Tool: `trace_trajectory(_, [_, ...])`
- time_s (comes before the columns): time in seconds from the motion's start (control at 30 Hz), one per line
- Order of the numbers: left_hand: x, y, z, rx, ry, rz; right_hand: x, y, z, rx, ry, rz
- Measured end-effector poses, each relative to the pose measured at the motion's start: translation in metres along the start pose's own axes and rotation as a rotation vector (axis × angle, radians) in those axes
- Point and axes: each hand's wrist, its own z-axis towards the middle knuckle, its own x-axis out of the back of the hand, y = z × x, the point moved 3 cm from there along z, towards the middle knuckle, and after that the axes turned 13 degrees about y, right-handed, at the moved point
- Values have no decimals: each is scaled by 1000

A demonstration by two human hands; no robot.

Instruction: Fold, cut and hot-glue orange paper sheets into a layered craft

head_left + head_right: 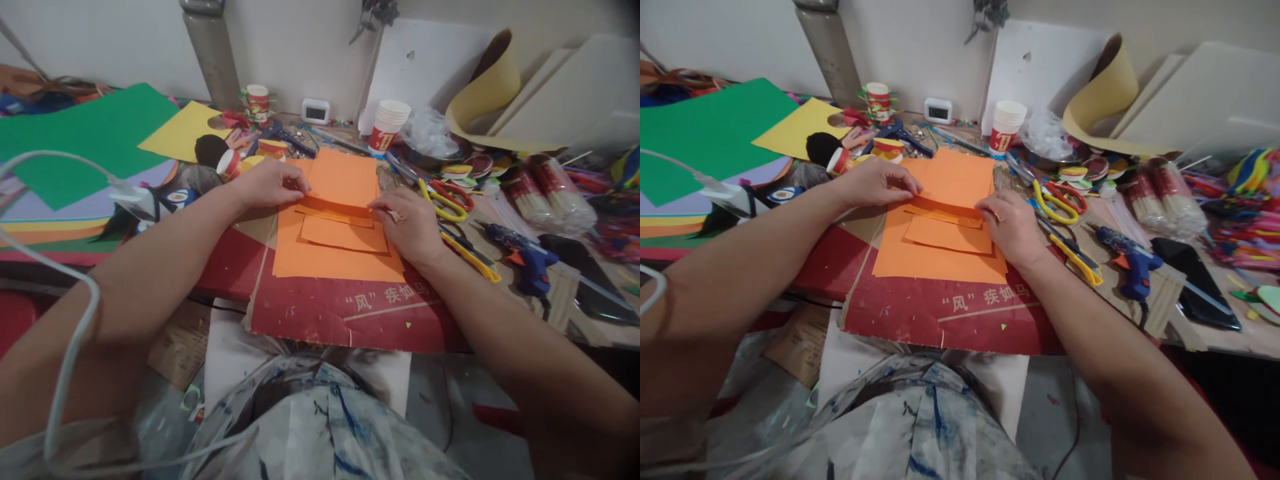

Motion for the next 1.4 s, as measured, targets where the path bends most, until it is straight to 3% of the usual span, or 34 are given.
trace_trajectory(0.3, [1,0,-5,-29,6,73,2,6,-3,93,89,91])
trace_trajectory(0.93, [7,0,-7,-38,-108,81,2,12,-6,22,-55,101])
trace_trajectory(1.4, [9,3,-8,-55,-122,67,4,6,-4,126,-63,155])
